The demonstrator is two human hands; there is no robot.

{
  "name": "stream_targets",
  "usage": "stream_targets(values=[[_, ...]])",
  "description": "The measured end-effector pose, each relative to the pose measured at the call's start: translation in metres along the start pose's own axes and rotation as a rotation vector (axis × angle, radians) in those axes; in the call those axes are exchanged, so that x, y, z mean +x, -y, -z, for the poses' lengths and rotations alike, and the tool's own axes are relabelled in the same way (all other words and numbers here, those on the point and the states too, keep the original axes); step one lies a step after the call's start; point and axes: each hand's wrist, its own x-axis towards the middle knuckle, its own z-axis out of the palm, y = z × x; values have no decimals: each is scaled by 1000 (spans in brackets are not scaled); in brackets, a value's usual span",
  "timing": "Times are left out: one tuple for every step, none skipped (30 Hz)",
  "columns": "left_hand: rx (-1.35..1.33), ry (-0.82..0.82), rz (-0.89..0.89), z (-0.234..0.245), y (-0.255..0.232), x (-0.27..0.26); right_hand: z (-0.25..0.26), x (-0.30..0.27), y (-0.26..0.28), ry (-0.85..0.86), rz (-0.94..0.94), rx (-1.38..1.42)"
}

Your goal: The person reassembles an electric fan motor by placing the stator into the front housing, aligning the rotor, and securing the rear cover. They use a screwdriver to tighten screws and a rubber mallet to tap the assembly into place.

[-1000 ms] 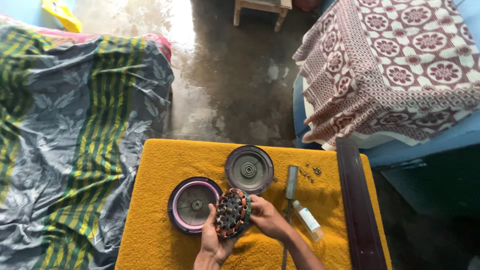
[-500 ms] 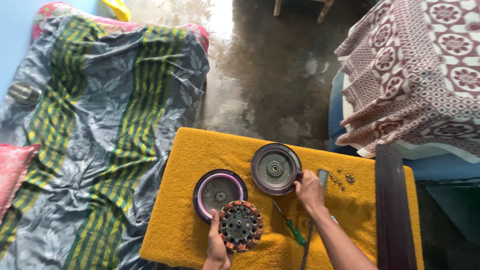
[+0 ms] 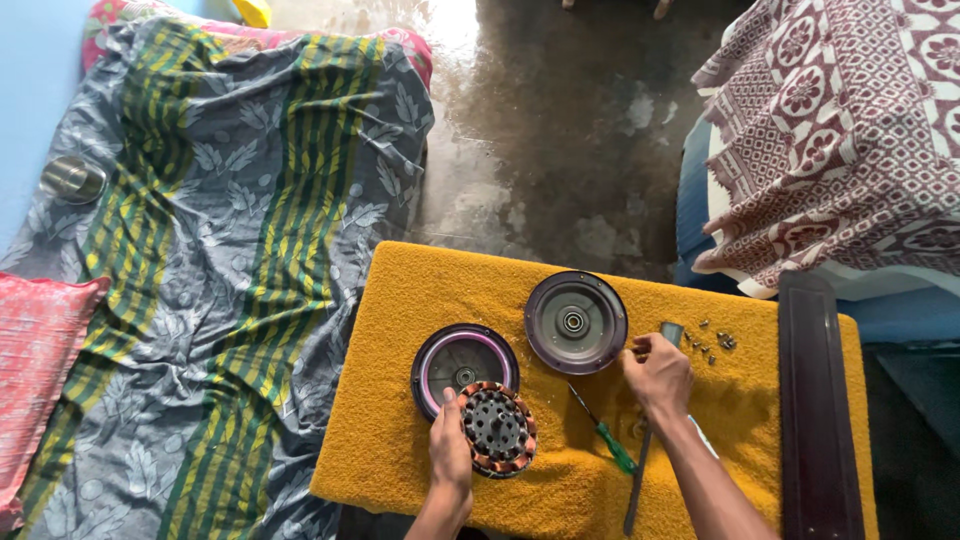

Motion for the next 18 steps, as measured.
stream_targets(values=[[3,14,-52,-1,-3,1,6,-8,13,85,-7,128],[5,29,-103,-2,-5,2,11,-18,26,168,-13,254],[34,28,-109,-3,-8,3,16,-29,40,251,-19,381],[62,30,-118,-4,-12,3,20,-43,54,359,45,468],[91,32,-127,-6,-15,3,22,-59,69,467,109,554],[130,35,-122,-5,-19,1,22,-75,85,507,145,600],[170,38,-118,-6,-22,-1,22,-88,100,545,182,646],[208,46,-114,-8,-26,-3,23,-97,113,534,234,632],[225,58,-79,-9,-29,-5,24,-104,123,523,286,617],[243,68,-45,-8,-32,-8,26,-110,132,514,339,603],[261,77,-11,-7,-34,-10,28,-114,138,487,365,599],[258,81,-4,-6,-38,-10,30,-116,144,461,392,595],[256,85,3,-5,-40,-10,30,-117,148,435,420,590],[254,90,13,-4,-41,-11,31,-118,150,442,414,555],[274,82,-12,-3,-41,-11,30,-118,152,449,407,519],[294,76,-37,-2,-42,-11,29,-117,154,456,401,483],[314,69,-62,-2,-42,-10,28,-116,155,452,365,474],[287,76,-96,-2,-41,-10,26,-117,156,448,328,467]])
